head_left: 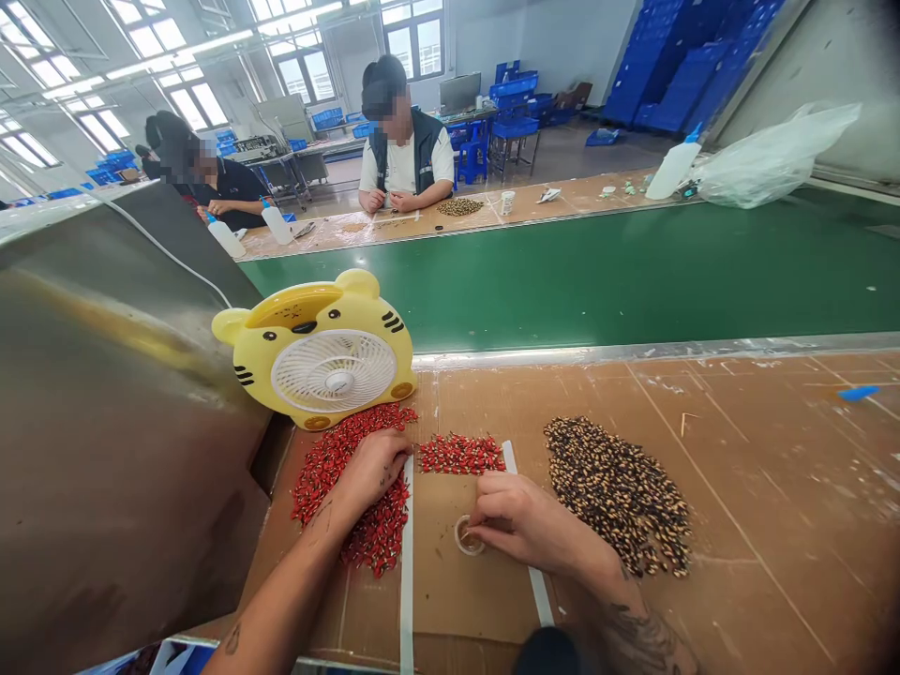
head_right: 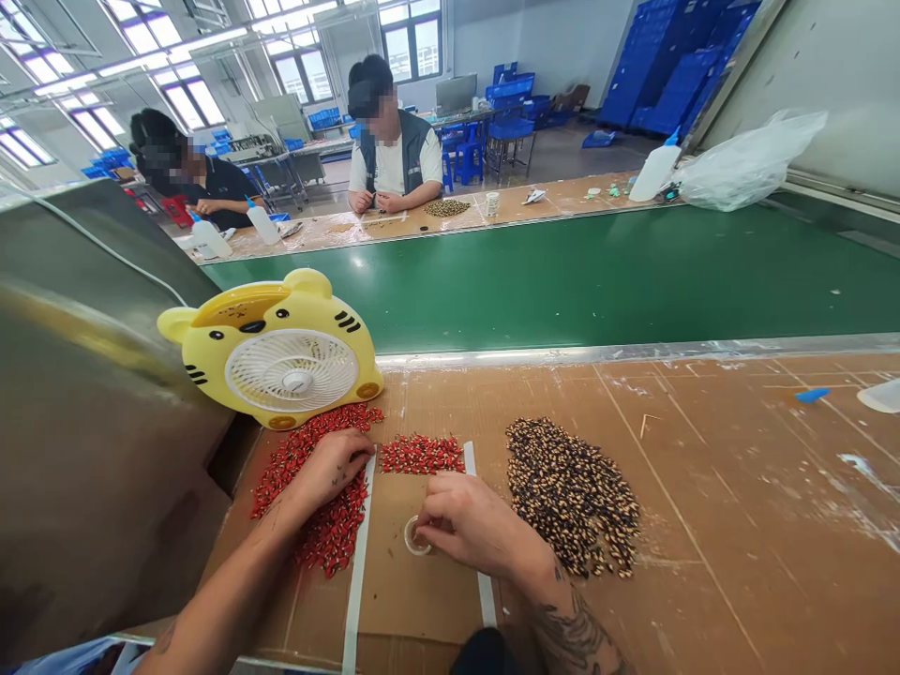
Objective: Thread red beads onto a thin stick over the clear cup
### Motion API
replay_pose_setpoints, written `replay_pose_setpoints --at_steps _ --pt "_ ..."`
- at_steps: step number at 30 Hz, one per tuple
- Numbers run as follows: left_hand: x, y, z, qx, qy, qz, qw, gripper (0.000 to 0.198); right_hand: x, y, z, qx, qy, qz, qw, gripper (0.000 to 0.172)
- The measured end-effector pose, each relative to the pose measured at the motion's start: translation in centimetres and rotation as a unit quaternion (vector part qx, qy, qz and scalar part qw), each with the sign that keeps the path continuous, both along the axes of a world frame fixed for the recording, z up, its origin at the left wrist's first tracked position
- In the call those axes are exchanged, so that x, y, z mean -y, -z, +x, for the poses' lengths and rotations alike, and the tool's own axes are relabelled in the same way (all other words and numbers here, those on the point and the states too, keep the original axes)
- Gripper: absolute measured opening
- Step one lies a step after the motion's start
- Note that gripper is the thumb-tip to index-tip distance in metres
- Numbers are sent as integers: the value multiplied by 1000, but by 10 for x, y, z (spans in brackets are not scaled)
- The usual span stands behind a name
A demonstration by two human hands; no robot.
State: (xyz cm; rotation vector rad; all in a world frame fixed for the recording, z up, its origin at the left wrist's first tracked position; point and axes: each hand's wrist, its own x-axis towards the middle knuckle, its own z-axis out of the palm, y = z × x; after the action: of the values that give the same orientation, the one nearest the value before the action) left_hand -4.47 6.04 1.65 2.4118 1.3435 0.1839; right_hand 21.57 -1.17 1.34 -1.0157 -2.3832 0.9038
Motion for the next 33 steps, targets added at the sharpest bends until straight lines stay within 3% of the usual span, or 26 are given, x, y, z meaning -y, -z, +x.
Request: replay_pose_setpoints --at_steps 3,6,11,14,17,21,24,33 --pt "4 -4 -1 45 -9 14 999 26 0 2 -1 6 -15 12 1000 13" --pt "16 -11 2 200 -63 4 978 23 -1 2 -2 21 -3 47 999 19" --pt "39 -9 14 406 -137 -148 891 13 0 -1 -3 31 -47 49 997 20" --pt "44 8 18 470 -163 -215 841 14 -1 -2 -4 47 -19 54 997 24" --pt "45 23 17 520 -189 -271 788 13 -1 -3 -4 51 -33 45 997 26" --pt "48 29 15 558 -209 -317 738 14 -1 -3 -4 48 -13 35 998 26" --pt "51 26 15 559 -216 -340 724 14 -1 -2 -6 47 -30 13 998 23" --pt "55 18 21 545 -213 -352 730 10 0 -3 1 -15 8 -25 1000 24"
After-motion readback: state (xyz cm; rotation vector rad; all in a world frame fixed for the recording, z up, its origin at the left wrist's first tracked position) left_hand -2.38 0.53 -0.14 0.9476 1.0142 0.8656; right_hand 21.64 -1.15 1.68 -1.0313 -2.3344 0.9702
